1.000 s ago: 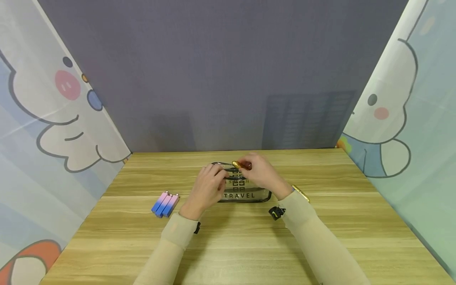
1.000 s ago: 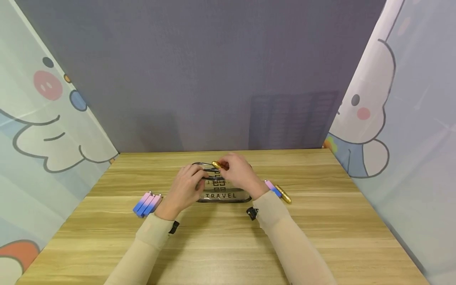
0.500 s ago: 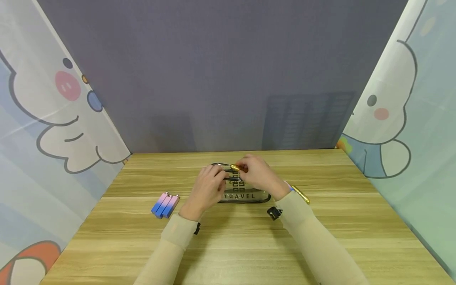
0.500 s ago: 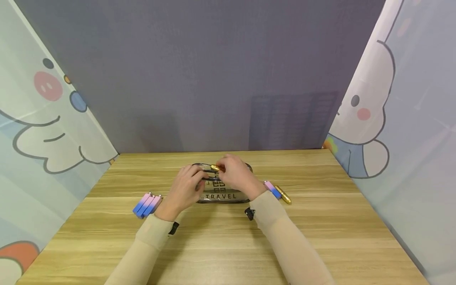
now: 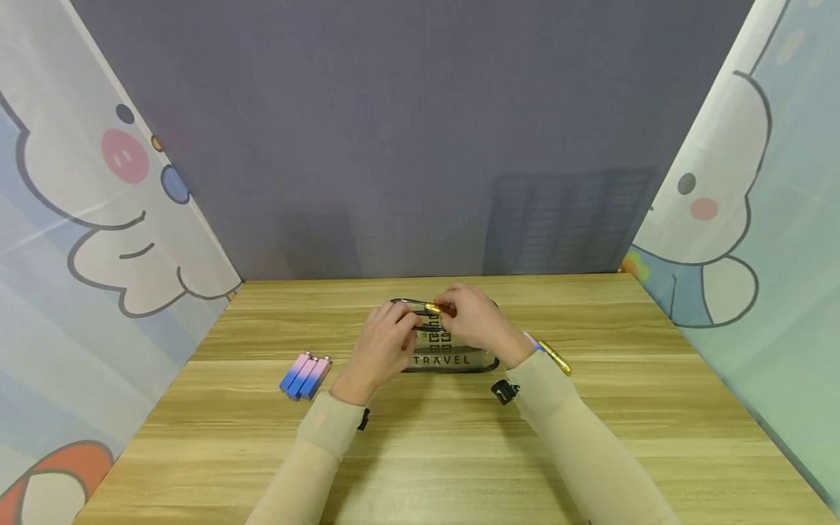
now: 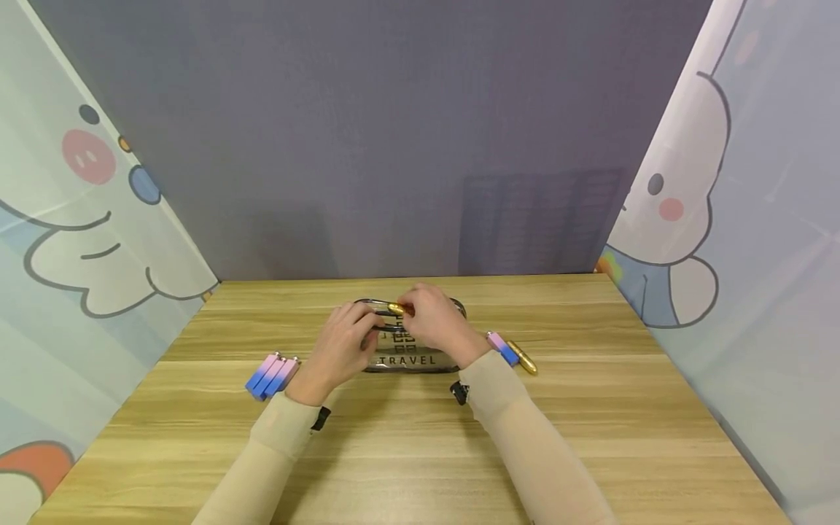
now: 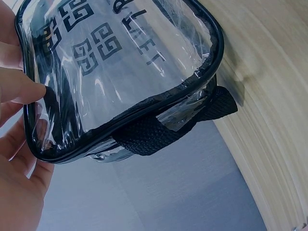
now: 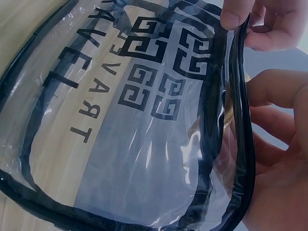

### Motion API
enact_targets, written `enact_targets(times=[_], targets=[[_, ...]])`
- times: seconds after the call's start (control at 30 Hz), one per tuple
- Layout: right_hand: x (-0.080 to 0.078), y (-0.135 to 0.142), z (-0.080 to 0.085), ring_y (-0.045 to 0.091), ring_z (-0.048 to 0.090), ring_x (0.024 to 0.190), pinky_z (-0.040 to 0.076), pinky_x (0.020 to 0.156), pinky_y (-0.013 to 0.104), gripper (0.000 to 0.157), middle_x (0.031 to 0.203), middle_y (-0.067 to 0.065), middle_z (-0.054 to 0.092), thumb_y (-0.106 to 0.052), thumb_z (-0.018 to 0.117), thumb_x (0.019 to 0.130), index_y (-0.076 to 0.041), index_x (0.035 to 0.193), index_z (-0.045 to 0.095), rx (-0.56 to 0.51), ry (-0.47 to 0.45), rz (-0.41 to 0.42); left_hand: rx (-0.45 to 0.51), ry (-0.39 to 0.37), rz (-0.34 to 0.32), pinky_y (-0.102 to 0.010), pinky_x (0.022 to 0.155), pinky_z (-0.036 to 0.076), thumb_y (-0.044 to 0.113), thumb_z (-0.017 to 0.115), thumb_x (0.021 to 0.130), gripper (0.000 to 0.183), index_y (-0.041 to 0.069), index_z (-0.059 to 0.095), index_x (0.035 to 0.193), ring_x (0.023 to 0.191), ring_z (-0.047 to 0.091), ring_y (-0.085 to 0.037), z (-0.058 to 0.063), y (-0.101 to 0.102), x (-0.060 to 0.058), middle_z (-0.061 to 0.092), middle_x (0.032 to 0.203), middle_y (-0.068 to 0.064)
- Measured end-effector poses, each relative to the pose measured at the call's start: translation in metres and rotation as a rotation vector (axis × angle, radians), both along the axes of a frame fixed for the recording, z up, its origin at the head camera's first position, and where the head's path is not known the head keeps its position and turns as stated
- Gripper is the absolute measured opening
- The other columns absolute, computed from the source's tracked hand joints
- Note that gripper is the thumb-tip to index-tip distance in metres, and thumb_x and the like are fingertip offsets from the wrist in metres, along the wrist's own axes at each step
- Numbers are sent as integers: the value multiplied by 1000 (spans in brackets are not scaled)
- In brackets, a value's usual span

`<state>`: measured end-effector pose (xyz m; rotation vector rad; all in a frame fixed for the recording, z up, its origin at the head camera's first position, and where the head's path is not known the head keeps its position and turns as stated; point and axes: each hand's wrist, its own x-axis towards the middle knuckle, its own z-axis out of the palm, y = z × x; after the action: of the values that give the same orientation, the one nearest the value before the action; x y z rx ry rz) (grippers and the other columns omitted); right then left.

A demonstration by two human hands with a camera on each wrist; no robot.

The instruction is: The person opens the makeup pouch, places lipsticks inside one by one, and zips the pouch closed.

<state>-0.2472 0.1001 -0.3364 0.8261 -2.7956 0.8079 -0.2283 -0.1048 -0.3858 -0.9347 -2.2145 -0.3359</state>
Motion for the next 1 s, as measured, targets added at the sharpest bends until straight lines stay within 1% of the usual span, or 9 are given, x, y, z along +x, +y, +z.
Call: enact_targets(times=[0.17, 0.47, 0.57, 0.73, 1.0], targets=[[0, -1, 0, 18, 58, 85, 52, 75, 34, 26, 104, 7, 63, -6, 64, 95, -1, 119, 73, 2, -13, 0, -4, 1, 4, -35, 70, 43, -3, 75, 81, 20, 11, 70, 94, 84, 56, -24, -2, 0, 0, 64, 96, -4], [1, -1, 0, 17, 58, 84, 51, 74, 34, 23, 101, 5, 63, -7, 66, 96, -2, 117, 74, 0, 4, 9, -3, -2, 4, -35, 71, 43, -3, 73, 82, 19, 11, 70, 95, 85, 56, -24, -2, 0, -1, 63, 96, -4], [1, 0, 1, 19, 59, 88, 52, 77, 35, 25, 104, 6, 64, -9, 66, 96, -2, 119, 73, 10, 2, 5, -2, 0, 2, -36, 70, 43, -4, 73, 82, 19, 11, 70, 95, 84, 56, -24, -2, 0, -1, 63, 96, -4], [3, 0, 3, 23, 62, 98, 53, 84, 40, 30, 113, 8, 64, -11, 66, 96, -2, 124, 71, 17, -17, -6, -5, 4, 0, -36, 71, 44, -3, 74, 82, 19, 11, 70, 95, 85, 56, -24, -1, 0, 0, 63, 95, -3], [5, 2, 6, 23, 61, 95, 53, 83, 40, 27, 110, 8, 65, -11, 66, 95, -2, 120, 72, 12, 9, 3, -4, -3, -2, -36, 71, 43, -3, 74, 82, 20, 11, 70, 96, 85, 56, -24, -1, 0, 0, 63, 96, -3]])
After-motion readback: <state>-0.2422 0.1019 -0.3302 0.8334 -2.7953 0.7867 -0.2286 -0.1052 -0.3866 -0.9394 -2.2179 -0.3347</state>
